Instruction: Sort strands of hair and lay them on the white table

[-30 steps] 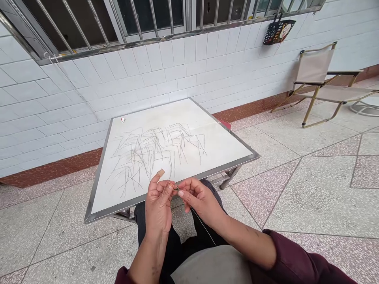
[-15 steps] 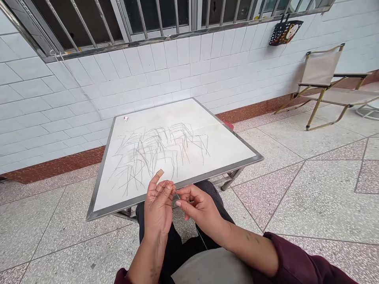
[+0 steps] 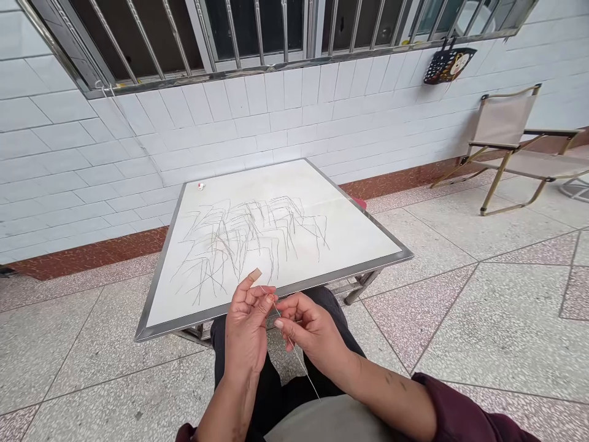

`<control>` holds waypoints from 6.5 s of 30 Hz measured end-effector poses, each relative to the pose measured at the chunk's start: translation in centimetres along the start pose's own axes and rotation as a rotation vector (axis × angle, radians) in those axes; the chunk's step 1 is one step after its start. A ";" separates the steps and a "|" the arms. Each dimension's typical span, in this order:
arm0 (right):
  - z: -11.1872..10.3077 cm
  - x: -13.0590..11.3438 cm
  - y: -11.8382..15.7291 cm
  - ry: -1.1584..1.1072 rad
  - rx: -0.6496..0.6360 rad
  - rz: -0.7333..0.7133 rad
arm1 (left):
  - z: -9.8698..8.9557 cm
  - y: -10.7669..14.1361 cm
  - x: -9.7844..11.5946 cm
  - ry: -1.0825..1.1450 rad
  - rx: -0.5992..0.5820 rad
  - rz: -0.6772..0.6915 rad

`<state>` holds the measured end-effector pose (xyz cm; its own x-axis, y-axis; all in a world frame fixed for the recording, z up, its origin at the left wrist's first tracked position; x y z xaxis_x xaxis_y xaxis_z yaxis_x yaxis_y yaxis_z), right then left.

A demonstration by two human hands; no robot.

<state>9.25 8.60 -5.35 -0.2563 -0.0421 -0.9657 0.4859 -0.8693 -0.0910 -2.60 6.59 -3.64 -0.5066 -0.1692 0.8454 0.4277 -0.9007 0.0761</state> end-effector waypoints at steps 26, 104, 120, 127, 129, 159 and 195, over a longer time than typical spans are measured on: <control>-0.3 1.0 -0.1 0.064 -0.063 0.023 | -0.1 -0.2 -0.1 0.068 0.075 -0.014; -2.9 -2.2 -2.8 0.049 -0.210 0.061 | 1.4 1.7 -3.4 -0.136 -0.143 -0.321; -2.7 -2.1 -2.8 0.094 -0.186 0.000 | 1.4 1.7 -3.9 -0.045 -0.220 -0.422; -2.9 -2.1 -2.9 0.095 -0.191 0.003 | 1.4 1.6 -4.5 0.003 -0.235 -0.444; -2.8 -1.8 -2.9 0.064 -0.212 0.025 | 1.3 1.6 -4.5 -0.005 -0.220 -0.438; -3.2 -2.3 -1.7 0.340 0.060 -0.055 | 1.5 2.5 -3.5 -0.133 -0.155 -0.168; -1.0 -5.0 -1.1 0.965 0.060 -0.626 | -0.2 -0.2 -0.4 -0.298 -0.039 -0.089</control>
<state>10.82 10.28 -0.70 0.3202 0.7770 -0.5420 0.4522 -0.6281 -0.6333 -2.71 6.77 -4.08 -0.2970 0.0306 0.9544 0.3591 -0.9225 0.1413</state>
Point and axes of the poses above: each hand's wrist, its own y-axis away from the middle knuckle, its own z-axis out of the palm, x = y × z, the point moved 7 cm from there along -y, towards the middle knuckle, and after that the axes turned 2 degrees about y, right-handed, at the moved point
